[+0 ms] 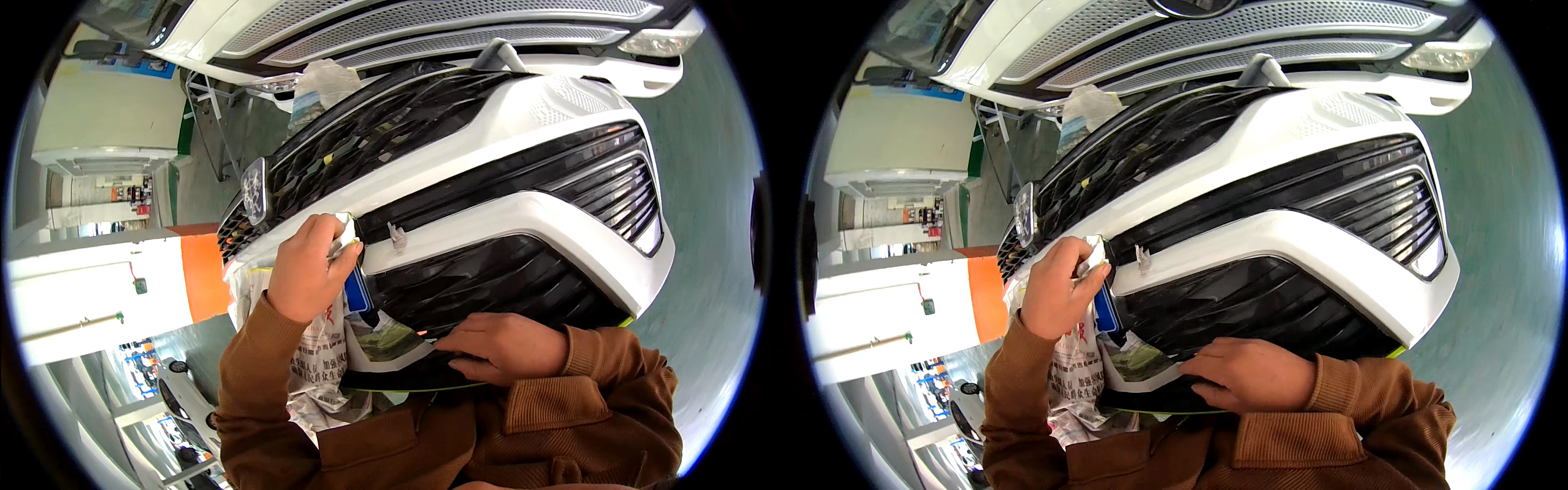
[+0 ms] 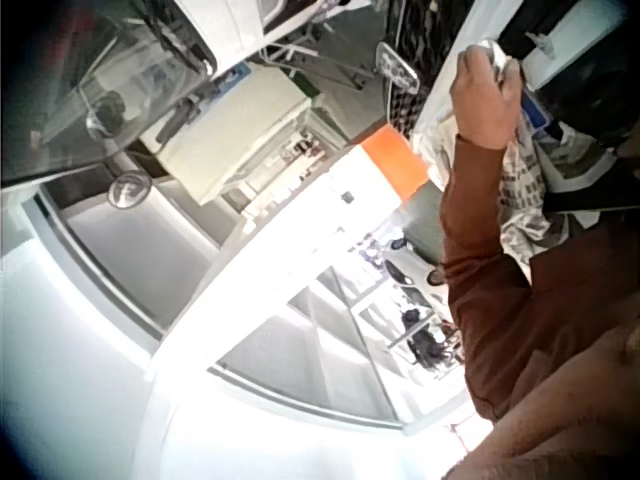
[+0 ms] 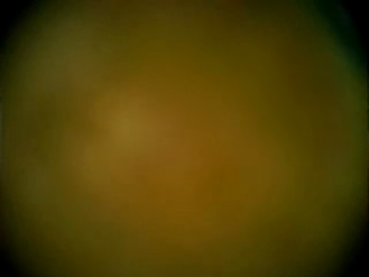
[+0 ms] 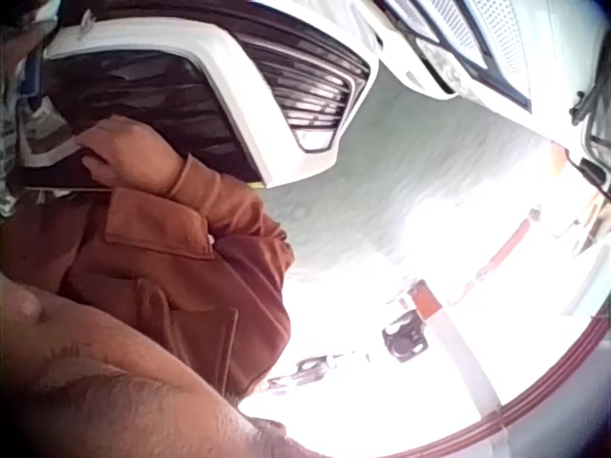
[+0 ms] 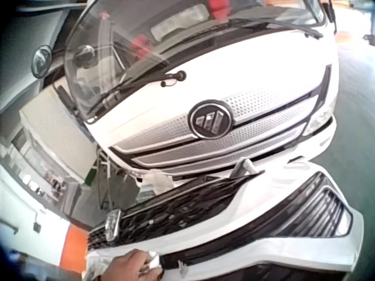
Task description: The person removes masking tape and newspaper from the front bumper of a white car. They peel the tape off the edges and crevices of the bumper, then pull away the newspaper sheets covering the surface.
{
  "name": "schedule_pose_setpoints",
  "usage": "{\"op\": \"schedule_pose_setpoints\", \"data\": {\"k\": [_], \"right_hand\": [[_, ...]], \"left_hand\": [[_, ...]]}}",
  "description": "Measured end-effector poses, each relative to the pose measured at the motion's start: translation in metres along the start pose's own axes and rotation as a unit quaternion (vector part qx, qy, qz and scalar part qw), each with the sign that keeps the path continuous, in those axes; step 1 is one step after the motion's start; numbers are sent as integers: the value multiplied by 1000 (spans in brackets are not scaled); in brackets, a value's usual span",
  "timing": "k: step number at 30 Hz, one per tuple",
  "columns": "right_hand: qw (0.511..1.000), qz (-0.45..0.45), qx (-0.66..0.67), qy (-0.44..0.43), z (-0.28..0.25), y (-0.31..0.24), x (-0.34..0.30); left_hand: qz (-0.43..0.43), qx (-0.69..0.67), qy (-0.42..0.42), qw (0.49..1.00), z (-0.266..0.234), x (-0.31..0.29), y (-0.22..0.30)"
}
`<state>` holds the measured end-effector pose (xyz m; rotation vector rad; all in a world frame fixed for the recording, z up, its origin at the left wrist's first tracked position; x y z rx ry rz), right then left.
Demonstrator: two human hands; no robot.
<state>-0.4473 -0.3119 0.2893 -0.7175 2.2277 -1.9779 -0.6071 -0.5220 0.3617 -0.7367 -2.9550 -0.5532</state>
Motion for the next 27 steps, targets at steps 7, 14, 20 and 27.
{"op": "schedule_pose_setpoints", "data": {"k": [7, 14, 20, 27], "right_hand": [[999, 28, -12, -16, 1, -6, 3], [988, 149, -17, -36, 3, -11, 8], [981, 171, -72, 55, 49, -24, 9], [988, 79, -62, 118, 164, -50, 20]], "left_hand": [[-176, -304, -45, 935, 12, -3, -53], [-6, -164, 34, 986, -15, -21, -44], [-4, -47, 158, 986, -154, -145, -41], [-209, -110, 363, 901, -203, -486, -101]]}}
Point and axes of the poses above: each hand's wrist, its own x-axis towards the middle knuckle, its own z-axis out of the palm, y = z × x, the point moved 6 cm from there along x, towards the middle knuckle, and after that the axes turned 15 degrees about y, right-handed, at the moved point
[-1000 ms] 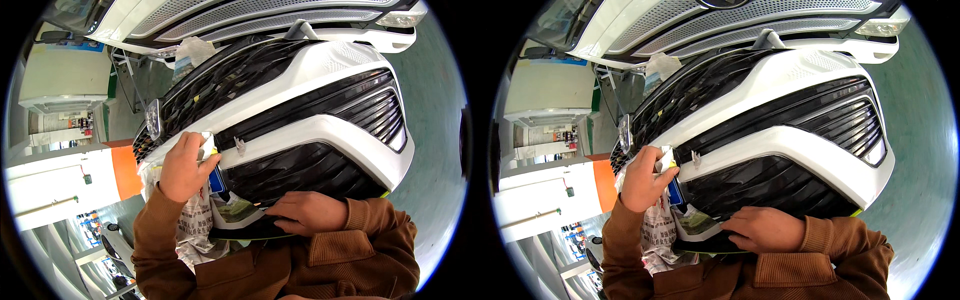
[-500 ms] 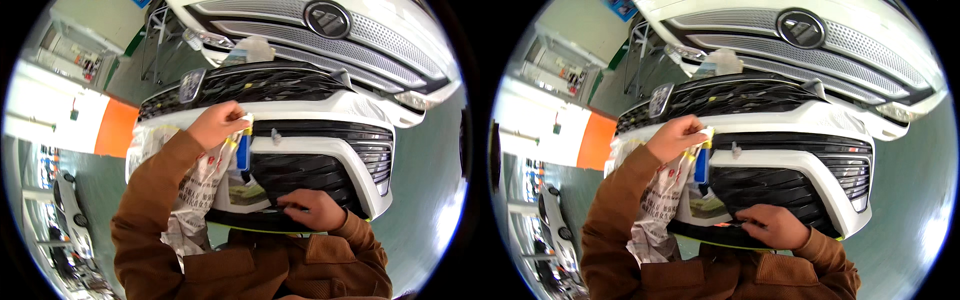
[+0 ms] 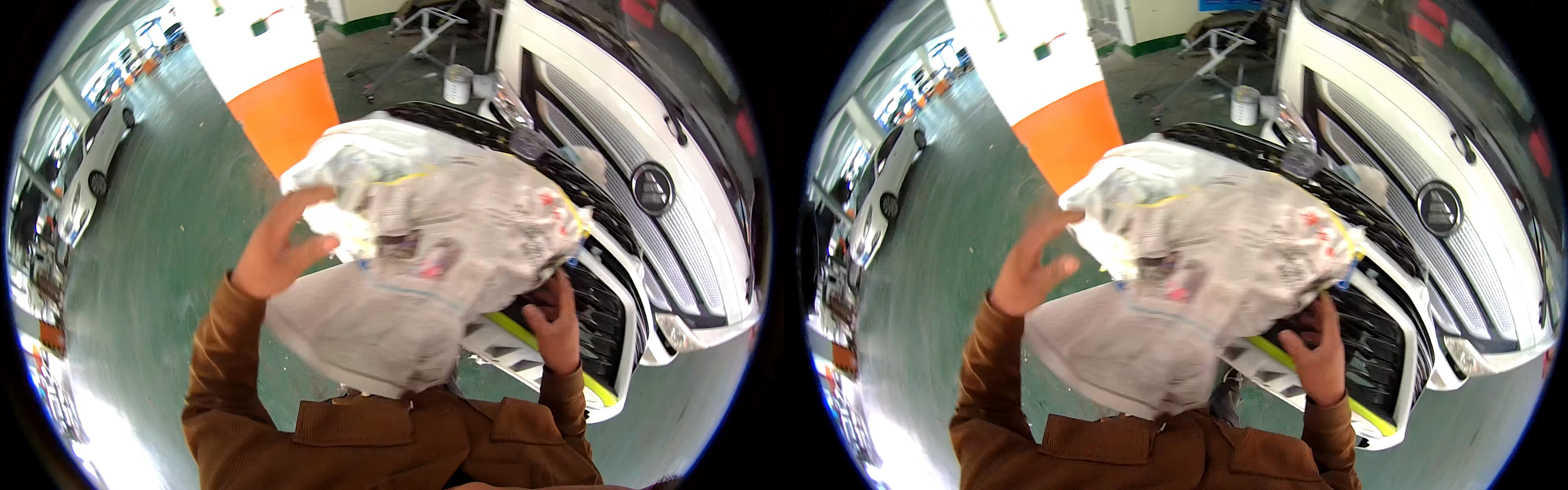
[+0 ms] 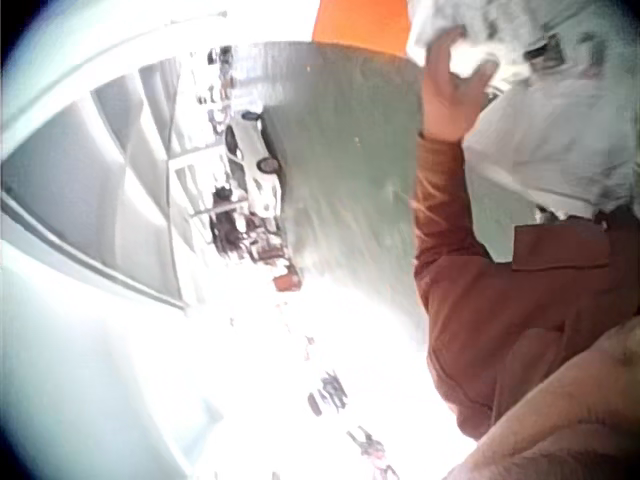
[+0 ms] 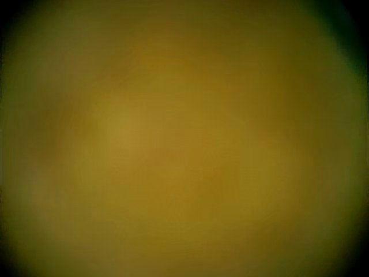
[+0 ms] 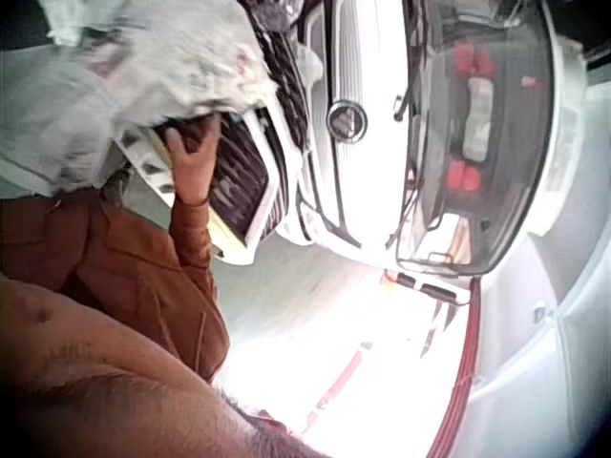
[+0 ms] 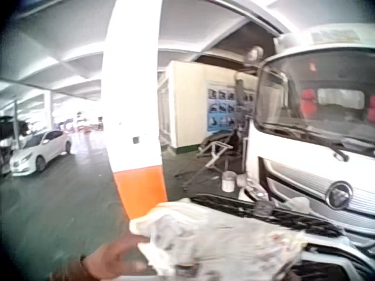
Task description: The person removes masking tape and newspaper from the front bumper of a white car. They peel the tape off the edges and crevices of the bumper, then pull away the newspaper sheets covering the surface.
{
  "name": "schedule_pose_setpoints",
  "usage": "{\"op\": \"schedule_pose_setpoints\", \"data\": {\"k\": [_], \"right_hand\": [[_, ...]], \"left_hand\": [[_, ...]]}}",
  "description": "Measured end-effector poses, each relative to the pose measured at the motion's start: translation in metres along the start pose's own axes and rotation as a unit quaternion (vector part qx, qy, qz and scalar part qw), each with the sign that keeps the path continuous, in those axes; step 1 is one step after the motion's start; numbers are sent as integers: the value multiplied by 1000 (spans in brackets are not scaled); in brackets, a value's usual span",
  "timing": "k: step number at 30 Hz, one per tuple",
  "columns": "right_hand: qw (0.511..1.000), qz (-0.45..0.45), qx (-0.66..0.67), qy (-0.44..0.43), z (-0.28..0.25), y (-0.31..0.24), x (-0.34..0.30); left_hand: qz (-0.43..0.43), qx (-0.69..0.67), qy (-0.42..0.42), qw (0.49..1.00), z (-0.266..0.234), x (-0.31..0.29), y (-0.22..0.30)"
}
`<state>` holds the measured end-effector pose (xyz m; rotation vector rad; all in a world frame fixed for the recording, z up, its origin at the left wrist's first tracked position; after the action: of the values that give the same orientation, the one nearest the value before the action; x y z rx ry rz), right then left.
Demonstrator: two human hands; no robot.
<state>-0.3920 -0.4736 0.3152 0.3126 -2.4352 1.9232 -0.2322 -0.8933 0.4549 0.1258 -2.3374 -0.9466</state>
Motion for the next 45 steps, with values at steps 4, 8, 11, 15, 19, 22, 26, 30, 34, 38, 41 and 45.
{"op": "schedule_pose_setpoints", "data": {"k": [4, 8, 11, 15, 19, 22, 26, 30, 34, 38, 41, 45], "right_hand": [[990, -70, 101, 74, 65, -9, -12], [944, -120, -190, 242, 90, -2, -4], [887, -159, -271, 339, 104, 19, 26], [832, -214, -393, 328, 38, 78, 76], [820, -165, -427, 343, 74, 86, 64], [818, -126, -426, 366, 85, 93, 49], [791, -88, -438, 418, 64, 97, 14], [768, -52, -450, 452, 60, 102, -13], [752, -19, -467, 464, 73, 108, -18], [724, 18, -494, 481, 69, 96, -39], [705, 41, -517, 484, 63, 74, -37], [671, 61, -545, 499, 55, 33, -47]], "left_hand": [[-283, -107, 161, 939, -38, -237, -187], [-615, -102, 159, 766, 30, -554, -351], [-809, -243, 216, 489, 44, -726, -354], [-824, -249, 307, 405, 23, -812, -395], [-783, -283, 340, 438, -13, -790, -438], [-747, -299, 320, 500, -23, -728, -490], [-701, -289, 247, 604, -33, -548, -528], [-599, -352, 135, 706, -19, -322, -533], [-564, -494, 87, 656, 12, -143, -523], [-600, -548, 61, 580, 67, -58, -530], [-617, -581, 67, 527, 81, -49, -534], [-611, -647, 63, 452, 89, -56, -538]]}}
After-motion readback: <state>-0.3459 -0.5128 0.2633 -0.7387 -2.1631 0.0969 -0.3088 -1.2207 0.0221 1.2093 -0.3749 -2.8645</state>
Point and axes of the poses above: each hand's wrist, its own x-axis towards the middle knuckle, its own z-axis out of the palm, y = z × x, the point moved 6 cm from there along x, towards the middle knuckle, and after that the axes turned 15 degrees about y, right-handed, at the moved point
